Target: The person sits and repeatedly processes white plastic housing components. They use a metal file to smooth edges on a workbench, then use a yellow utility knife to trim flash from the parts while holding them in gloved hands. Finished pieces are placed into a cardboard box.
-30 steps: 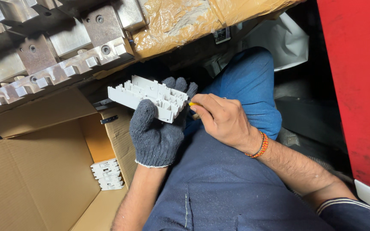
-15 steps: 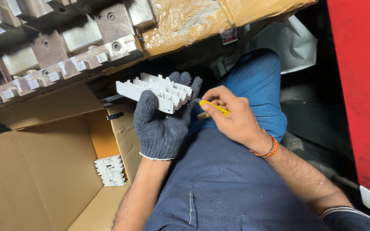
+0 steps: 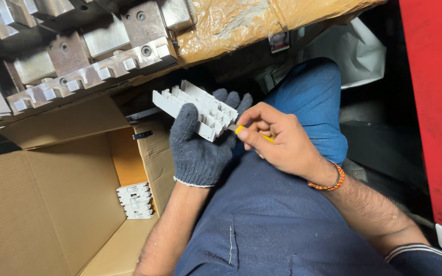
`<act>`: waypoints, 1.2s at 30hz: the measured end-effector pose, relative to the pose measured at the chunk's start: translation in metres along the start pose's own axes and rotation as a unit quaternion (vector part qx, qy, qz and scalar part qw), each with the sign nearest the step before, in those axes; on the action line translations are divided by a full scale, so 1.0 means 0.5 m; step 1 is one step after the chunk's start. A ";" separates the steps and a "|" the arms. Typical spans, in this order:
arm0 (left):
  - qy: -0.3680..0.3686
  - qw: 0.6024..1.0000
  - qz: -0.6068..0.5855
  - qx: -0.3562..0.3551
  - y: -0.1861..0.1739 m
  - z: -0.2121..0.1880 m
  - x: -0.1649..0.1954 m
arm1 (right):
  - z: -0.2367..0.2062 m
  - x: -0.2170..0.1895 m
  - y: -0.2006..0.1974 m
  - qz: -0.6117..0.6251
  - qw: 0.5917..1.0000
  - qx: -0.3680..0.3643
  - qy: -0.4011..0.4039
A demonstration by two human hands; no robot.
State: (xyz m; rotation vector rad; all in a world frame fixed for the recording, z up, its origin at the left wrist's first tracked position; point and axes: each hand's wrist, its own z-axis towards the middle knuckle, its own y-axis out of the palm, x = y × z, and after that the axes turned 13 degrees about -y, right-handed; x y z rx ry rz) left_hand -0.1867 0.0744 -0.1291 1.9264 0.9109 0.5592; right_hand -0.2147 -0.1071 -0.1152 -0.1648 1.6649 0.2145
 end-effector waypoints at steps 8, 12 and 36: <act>0.028 0.998 0.055 0.006 -0.004 -0.004 -0.006 | 0.009 -0.026 0.021 -0.083 0.995 -0.023 -0.058; 0.014 0.998 0.049 0.021 -0.007 -0.002 -0.006 | 0.008 -0.022 0.019 -0.094 0.993 -0.026 -0.065; 0.083 0.978 0.192 0.012 -0.028 -0.008 -0.026 | -0.016 -0.019 0.024 -0.232 0.948 0.042 -0.216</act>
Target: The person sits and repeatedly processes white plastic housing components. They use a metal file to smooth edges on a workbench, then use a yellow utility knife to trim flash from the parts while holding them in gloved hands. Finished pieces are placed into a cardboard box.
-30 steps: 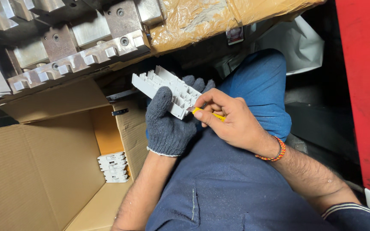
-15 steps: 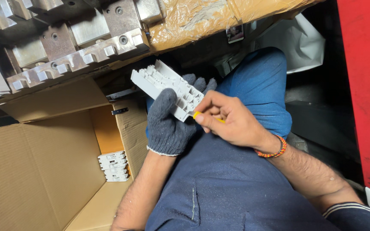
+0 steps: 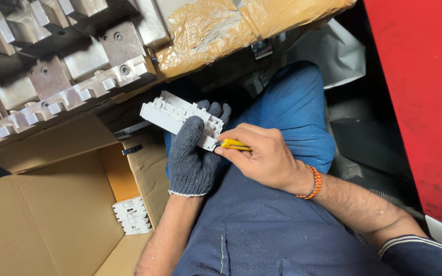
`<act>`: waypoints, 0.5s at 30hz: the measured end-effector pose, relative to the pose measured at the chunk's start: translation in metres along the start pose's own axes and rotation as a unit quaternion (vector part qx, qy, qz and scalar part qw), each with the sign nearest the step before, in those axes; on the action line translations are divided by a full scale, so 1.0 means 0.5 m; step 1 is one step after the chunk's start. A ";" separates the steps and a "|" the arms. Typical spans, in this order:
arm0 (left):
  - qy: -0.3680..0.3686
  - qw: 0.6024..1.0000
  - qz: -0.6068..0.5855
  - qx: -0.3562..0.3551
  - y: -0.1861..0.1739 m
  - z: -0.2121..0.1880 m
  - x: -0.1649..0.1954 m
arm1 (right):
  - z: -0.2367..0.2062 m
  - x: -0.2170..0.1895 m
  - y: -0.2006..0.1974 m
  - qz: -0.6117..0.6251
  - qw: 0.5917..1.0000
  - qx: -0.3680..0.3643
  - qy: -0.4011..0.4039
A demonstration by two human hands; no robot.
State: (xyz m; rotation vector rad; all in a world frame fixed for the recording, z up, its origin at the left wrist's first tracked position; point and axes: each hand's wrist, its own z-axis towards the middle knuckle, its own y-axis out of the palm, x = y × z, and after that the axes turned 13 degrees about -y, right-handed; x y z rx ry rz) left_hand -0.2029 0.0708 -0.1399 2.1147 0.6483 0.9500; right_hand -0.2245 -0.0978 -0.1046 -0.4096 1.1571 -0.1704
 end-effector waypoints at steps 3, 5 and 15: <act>-0.027 0.998 -0.056 0.023 0.010 0.002 0.001 | -0.005 0.002 0.004 -0.014 0.999 0.018 -0.026; 0.039 0.993 0.114 0.016 0.019 -0.003 0.000 | -0.006 0.005 0.005 -0.026 0.998 0.019 -0.059; 0.016 0.988 -0.142 0.048 0.020 0.016 0.007 | -0.007 0.029 -0.039 0.009 0.987 -0.124 -0.102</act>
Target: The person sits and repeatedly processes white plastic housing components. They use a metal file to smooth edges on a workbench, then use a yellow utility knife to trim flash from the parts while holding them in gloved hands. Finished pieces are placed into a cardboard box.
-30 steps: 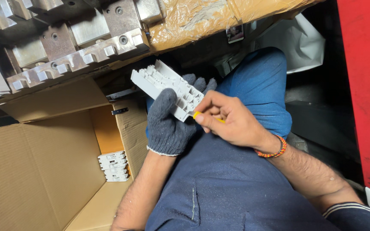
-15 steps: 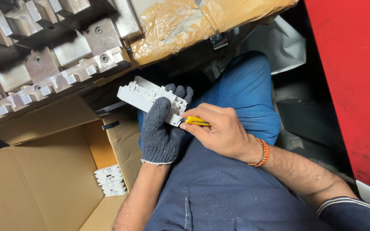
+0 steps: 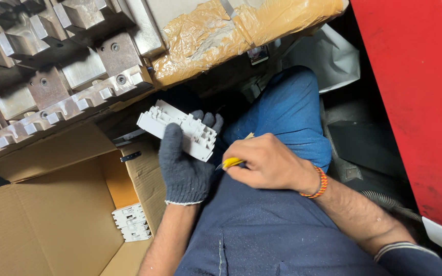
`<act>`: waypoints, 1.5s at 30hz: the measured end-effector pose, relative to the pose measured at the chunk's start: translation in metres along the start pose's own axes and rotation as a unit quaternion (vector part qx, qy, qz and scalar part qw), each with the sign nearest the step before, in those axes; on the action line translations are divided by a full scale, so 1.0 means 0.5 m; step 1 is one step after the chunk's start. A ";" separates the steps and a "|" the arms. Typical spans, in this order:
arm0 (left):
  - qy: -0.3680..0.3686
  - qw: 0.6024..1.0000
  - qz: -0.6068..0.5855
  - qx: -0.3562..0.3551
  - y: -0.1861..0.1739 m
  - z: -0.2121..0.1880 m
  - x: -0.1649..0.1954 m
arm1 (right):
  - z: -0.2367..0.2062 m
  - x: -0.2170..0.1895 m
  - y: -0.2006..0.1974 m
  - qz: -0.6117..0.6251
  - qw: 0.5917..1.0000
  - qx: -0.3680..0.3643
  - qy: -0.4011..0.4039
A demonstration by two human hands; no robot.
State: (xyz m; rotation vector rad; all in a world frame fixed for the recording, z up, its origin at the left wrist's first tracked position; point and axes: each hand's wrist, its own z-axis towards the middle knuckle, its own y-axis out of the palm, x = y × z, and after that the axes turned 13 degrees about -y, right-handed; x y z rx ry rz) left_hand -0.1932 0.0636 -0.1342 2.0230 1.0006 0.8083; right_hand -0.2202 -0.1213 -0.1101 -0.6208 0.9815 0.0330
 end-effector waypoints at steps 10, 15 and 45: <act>-0.123 0.987 0.083 -0.058 0.022 -0.050 0.027 | -0.062 0.049 -0.079 -0.040 0.971 -0.015 0.236; -0.199 0.975 0.056 -0.074 0.026 -0.057 0.025 | -0.047 0.043 -0.096 0.043 0.971 0.098 0.214; -0.281 0.922 0.254 -0.078 -0.038 -0.059 0.015 | 0.139 -0.055 -0.120 -0.226 0.972 -0.010 -0.061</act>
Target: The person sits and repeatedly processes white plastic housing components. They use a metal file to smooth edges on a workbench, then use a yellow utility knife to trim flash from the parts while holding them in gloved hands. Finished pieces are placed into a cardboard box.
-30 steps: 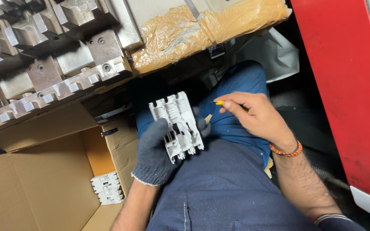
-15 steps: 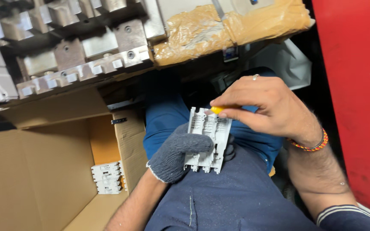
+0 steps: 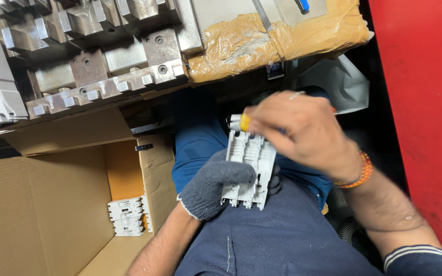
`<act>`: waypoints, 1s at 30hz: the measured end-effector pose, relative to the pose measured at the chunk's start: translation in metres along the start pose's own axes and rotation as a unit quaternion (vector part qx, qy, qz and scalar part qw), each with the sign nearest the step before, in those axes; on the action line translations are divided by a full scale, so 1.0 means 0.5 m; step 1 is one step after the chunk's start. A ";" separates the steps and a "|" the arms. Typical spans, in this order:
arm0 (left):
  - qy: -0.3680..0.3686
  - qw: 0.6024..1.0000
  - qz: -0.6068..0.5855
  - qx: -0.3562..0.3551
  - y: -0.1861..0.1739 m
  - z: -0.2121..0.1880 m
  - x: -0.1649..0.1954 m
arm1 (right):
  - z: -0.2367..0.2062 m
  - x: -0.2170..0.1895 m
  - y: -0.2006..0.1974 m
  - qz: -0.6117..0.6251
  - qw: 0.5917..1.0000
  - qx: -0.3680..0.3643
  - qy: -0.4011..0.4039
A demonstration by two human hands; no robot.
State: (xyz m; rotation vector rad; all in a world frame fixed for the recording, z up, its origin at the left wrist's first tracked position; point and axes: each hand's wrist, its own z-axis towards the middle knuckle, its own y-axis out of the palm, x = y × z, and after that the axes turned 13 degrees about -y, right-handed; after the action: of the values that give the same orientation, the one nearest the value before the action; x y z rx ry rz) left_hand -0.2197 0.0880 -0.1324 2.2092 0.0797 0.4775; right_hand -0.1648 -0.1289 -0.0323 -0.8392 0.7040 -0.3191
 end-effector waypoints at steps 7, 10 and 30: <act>-0.002 0.997 -0.025 0.079 0.005 0.006 -0.002 | -0.036 0.062 -0.020 0.125 0.983 -0.025 0.131; -0.017 0.997 -0.048 0.050 0.018 0.001 0.008 | -0.044 0.088 -0.044 0.213 0.970 -0.082 0.080; 0.013 0.997 -0.061 0.043 0.038 -0.001 0.024 | -0.097 0.051 0.034 0.124 0.945 0.079 0.292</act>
State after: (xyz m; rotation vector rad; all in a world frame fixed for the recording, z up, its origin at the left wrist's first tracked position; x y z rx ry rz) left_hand -0.2105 0.0791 -0.1139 2.2678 0.2517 0.4417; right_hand -0.1790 -0.1588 -0.0791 -0.4891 1.3084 -0.3942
